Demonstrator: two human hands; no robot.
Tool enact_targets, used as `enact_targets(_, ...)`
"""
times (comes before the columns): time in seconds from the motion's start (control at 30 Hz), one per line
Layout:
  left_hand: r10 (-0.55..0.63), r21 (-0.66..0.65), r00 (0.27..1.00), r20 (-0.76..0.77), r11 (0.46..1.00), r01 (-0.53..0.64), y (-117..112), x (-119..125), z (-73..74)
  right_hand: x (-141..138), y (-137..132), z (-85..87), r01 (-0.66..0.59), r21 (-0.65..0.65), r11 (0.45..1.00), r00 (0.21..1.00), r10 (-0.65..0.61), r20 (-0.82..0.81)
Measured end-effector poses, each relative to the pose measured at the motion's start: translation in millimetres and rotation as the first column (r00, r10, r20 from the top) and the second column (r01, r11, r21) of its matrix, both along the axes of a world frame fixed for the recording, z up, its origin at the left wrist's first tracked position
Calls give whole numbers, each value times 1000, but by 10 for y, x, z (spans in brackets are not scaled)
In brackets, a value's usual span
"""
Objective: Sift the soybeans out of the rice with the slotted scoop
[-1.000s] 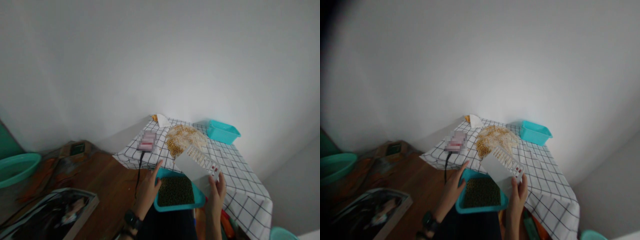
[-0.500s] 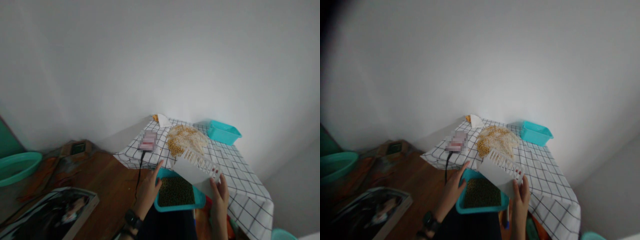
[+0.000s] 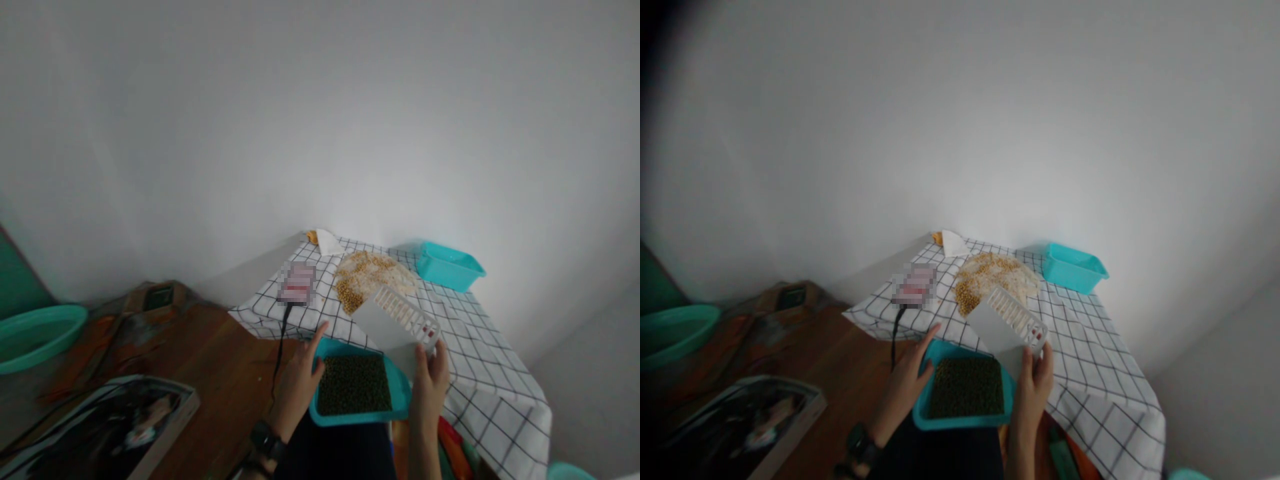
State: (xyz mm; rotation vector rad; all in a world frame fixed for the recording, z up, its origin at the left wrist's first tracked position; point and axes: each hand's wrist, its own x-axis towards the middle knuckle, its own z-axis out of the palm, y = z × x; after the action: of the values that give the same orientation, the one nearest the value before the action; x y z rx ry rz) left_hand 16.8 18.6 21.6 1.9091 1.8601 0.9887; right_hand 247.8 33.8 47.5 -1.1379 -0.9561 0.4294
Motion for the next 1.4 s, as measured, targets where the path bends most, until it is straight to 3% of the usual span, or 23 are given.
enact_targets(0.37, -10, -5, 1000, 7, 1000, 10, 19, -3, -24, 0, 71, -35, -8, -35, 999, 998, 5, -70)
enact_targets(0.6, 6, -6, 1000, -19, 1000, -7, 15, -5, -40, -44, 144, -57, 33, -40, 999, 999, -31, 38)
enact_targets(0.9, 11, -24, 1000, -13, 1000, -11, 2, 4, 22, -97, 206, -13, 51, -51, 997, 996, -47, 78)
enact_targets(1.2, 0, -24, 1000, -3, 1000, 0, 28, -10, -48, -98, 194, 9, 73, -76, 994, 993, -66, 95)
enact_targets(1.4, 12, -58, 1000, -12, 998, -13, -4, -8, -3, -157, 261, 35, 71, -88, 994, 993, -61, 104)
